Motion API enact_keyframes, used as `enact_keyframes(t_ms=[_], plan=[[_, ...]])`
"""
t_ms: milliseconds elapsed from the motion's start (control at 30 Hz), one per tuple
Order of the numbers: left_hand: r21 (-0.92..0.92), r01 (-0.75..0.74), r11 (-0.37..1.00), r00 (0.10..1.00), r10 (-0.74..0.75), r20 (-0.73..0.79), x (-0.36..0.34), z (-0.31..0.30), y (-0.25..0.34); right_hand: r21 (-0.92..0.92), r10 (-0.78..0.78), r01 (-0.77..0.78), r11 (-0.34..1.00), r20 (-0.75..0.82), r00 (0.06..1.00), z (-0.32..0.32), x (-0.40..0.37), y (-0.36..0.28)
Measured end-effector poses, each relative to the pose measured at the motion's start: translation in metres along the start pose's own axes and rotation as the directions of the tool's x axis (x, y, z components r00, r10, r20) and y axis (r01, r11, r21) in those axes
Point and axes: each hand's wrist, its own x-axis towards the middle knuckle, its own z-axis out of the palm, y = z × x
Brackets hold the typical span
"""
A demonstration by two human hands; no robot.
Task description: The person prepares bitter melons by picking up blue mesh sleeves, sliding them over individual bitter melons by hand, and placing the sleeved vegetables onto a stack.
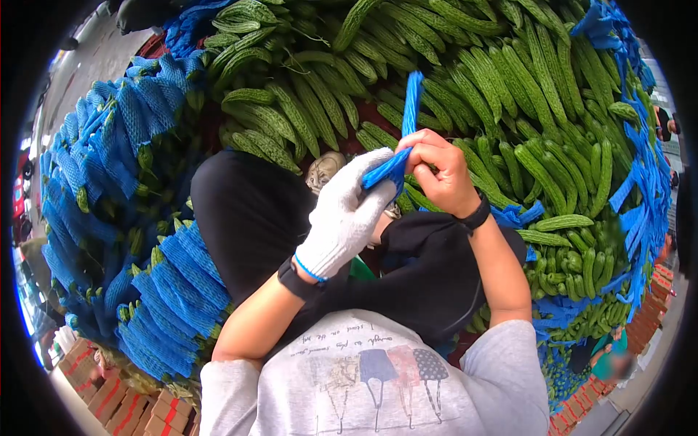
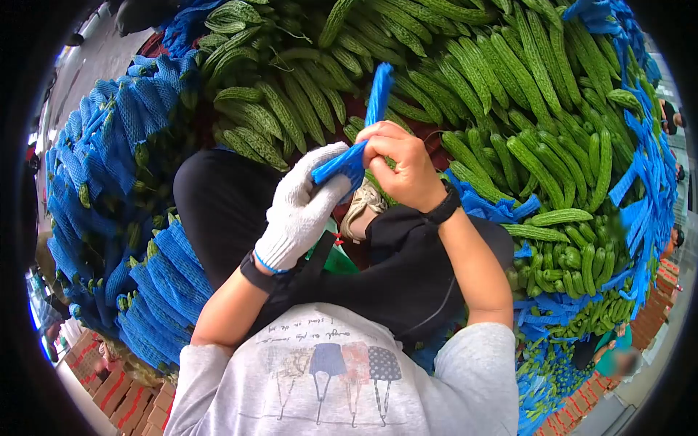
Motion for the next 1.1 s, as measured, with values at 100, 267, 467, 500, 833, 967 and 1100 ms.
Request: enact_keyframes(t_ms=[100,267,467,500,833,967,1100], plan=[[-0.121,0.025,0.992,1.0,-0.026,-0.011,-0.014,0.003,0.003,0.134,0.066,-0.039,0.99,-0.203,0.977,0.019,-0.011,-0.028],[-0.143,-0.046,0.989,0.998,0.039,-0.052,-0.025,0.003,-0.004,0.562,0.257,-0.134,0.816,-0.146,0.955,0.047,-0.051,-0.046],[-0.296,0.184,0.937,0.974,-0.133,0.185,-0.037,0.001,0.002,0.863,0.467,-0.249,0.44,0.017,0.884,0.058,-0.082,-0.058],[-0.237,0.216,0.947,0.96,-0.162,0.227,-0.038,-0.001,0.0,0.872,0.481,-0.268,0.41,0.042,0.875,0.056,-0.087,-0.059],[-0.355,0.121,0.927,0.991,-0.134,-0.014,-0.041,0.026,-0.017,0.979,0.785,-0.069,0.192,-0.111,0.609,0.028,-0.085,-0.025],[0.7,-0.682,0.21,0.6,0.708,0.372,-0.033,0.024,0.017,0.422,0.471,-0.267,0.866,-0.512,0.718,0.029,-0.063,-0.032],[0.289,-0.929,0.229,0.368,0.629,0.685,-0.025,0.027,0.039,0.166,0.391,-0.356,0.92,-0.469,0.792,0.032,-0.051,-0.059]])
